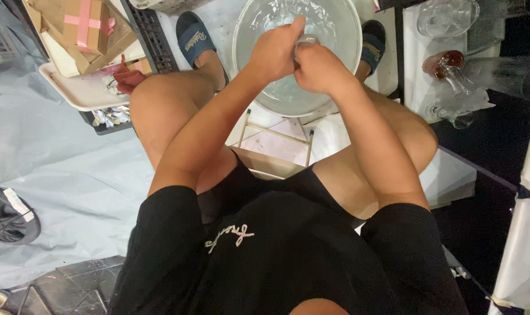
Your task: The person washes multiple glassware and a small white bowl in a bucket of water, rinsing each item by hand and placing them on a nearby shelf. The sequence repeats with different items, including a patterned glass, a clear glass, and a small bowl.
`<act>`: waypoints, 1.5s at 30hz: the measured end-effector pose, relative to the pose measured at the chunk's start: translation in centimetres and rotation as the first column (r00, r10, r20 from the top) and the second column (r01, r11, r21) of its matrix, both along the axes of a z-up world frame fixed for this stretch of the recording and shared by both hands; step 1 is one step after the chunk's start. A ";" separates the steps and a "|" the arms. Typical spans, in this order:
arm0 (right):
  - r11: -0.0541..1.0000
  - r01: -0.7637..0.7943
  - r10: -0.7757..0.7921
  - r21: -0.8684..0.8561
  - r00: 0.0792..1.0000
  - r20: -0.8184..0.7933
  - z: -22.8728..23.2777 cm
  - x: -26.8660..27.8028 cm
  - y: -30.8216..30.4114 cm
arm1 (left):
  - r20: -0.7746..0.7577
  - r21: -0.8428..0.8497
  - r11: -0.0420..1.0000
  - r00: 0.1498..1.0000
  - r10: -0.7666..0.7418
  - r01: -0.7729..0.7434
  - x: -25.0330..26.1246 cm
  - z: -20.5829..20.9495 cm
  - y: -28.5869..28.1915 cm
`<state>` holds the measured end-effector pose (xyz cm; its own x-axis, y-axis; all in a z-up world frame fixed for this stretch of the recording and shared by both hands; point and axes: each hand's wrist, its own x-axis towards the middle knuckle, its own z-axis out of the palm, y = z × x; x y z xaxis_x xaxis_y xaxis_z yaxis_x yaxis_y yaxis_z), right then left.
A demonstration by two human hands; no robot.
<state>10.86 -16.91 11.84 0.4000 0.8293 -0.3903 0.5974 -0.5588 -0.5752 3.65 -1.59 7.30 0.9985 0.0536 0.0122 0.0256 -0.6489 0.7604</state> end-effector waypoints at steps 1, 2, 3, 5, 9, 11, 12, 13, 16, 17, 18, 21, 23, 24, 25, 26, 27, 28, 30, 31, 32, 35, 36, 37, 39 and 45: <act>1.000 -0.024 0.025 -0.017 0.999 0.048 0.0 -0.3 0.0 | -0.005 -0.015 0.999 1.000 -0.029 0.029 -0.2 -0.1 0.4; 0.998 -0.048 0.051 -0.034 0.994 0.096 0.2 -0.6 0.0 | -0.011 -0.029 0.998 0.998 -0.059 0.058 -0.4 -0.1 0.8; 0.995 -0.101 0.096 0.020 0.983 0.155 0.5 -0.8 -0.1 | -0.012 -0.044 0.995 0.996 -0.088 0.088 -0.5 -0.2 1.1; 0.969 -0.215 0.176 0.118 0.945 0.277 1.2 -0.9 -0.2 | -0.003 -0.058 0.994 0.995 -0.096 0.096 -0.7 -0.2 1.7; 0.977 -0.175 0.154 0.121 0.974 0.166 2.8 -1.1 0.1 | -0.011 -0.038 0.996 0.997 -0.083 0.082 -1.2 -0.7 2.5; 0.976 -0.179 0.167 0.120 0.980 0.108 3.5 -0.9 0.0 | -0.052 -0.022 0.998 0.997 -0.063 0.062 -1.5 -1.0 2.4; 0.975 -0.168 0.155 0.146 0.983 0.097 3.8 -0.7 -0.2 | -0.071 -0.015 0.998 0.996 -0.054 0.053 -1.5 -1.2 2.3; 0.972 -0.158 0.144 0.173 0.986 0.087 4.1 -0.6 -0.4 | -0.103 0.022 0.998 0.993 -0.053 0.056 -1.5 -1.4 2.2; 0.978 -0.116 0.106 0.174 0.992 0.066 4.5 -0.2 -1.0 | -0.174 0.115 0.991 0.984 -0.048 0.069 -1.3 -1.9 2.0; 0.982 -0.099 0.090 0.161 0.994 0.061 4.5 -0.1 -1.2 | -0.181 0.136 0.988 0.982 -0.050 0.075 -1.3 -2.0 1.9; 0.986 -0.088 0.081 0.140 0.995 0.060 4.4 -0.1 -1.4 | -0.188 0.157 0.984 0.981 -0.051 0.082 -1.3 -2.1 1.8; 0.993 -0.067 0.062 0.093 0.996 0.061 3.9 0.1 -1.7 | -0.333 0.158 0.983 0.942 -0.032 0.089 -1.2 -2.5 1.5; 0.994 -0.078 0.072 0.079 0.995 0.067 3.5 0.1 -1.8 | -0.316 0.194 0.975 0.948 -0.042 0.108 -1.3 -2.6 1.4; 0.996 -0.065 0.062 0.059 0.996 0.057 3.3 0.1 -1.9 | -0.307 0.212 0.970 0.951 -0.047 0.116 -1.3 -2.7 1.3; 0.998 -0.055 0.053 0.040 0.998 0.047 3.3 0.1 -1.9 | -0.328 0.247 0.960 0.943 -0.048 0.135 -1.3 -2.7 1.3; 0.999 -0.045 0.044 0.021 0.998 0.037 3.2 0.1 -2.0 | -0.349 0.281 0.947 0.936 -0.049 0.154 -1.2 -2.7 1.2; 0.999 -0.040 0.040 0.022 0.999 0.036 3.3 0.2 -2.1 | -0.370 0.314 0.934 0.928 -0.047 0.173 -1.2 -2.8 1.2; 0.999 -0.036 0.036 0.024 0.999 0.036 3.3 0.2 -2.1 | -0.397 0.327 0.927 0.917 -0.044 0.186 -1.2 -2.8 1.2; 0.999 -0.029 0.028 0.026 0.999 0.034 3.5 0.3 -2.2 | -0.450 0.351 0.912 0.892 -0.035 0.213 -1.1 -2.9 1.2; 0.999 -0.025 0.024 0.026 0.999 0.034 3.6 0.3 -2.3 | -0.469 0.352 0.909 0.882 -0.038 0.226 -1.2 -3.0 1.2; 0.999 -0.020 0.020 0.026 0.999 0.034 3.7 0.4 -2.4 | -0.488 0.352 0.905 0.872 -0.040 0.239 -1.2 -3.0 1.1; 0.998 -0.030 0.028 0.053 0.999 0.044 3.9 0.5 -2.4 | -0.508 0.386 0.884 0.860 -0.037 0.265 -1.3 -3.2 1.2; 0.998 -0.025 0.022 0.061 0.999 0.042 4.0 0.6 -2.4 | -0.510 0.402 0.875 0.860 -0.033 0.272 -1.3 -3.2 1.3; 0.998 -0.020 0.017 0.067 0.999 0.041 4.0 0.7 -2.4 | -0.534 0.422 0.857 0.845 -0.029 0.297 -1.3 -3.3 1.3; 0.997 -0.011 0.008 0.075 0.999 0.036 4.1 0.9 -2.6 | -0.581 0.458 0.818 0.813 -0.021 0.348 -1.3 -3.3 1.2; 0.994 0.000 -0.003 0.107 1.000 0.025 4.1 1.6 -3.6 | -0.676 0.431 0.806 0.736 -0.010 0.407 -1.0 -3.3 1.0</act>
<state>12.51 -20.51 15.95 0.4096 0.8651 -0.2894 0.6114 -0.4958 -0.6167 2.61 -0.57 4.00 0.7637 0.0262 -0.6450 0.1662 -0.9735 0.1573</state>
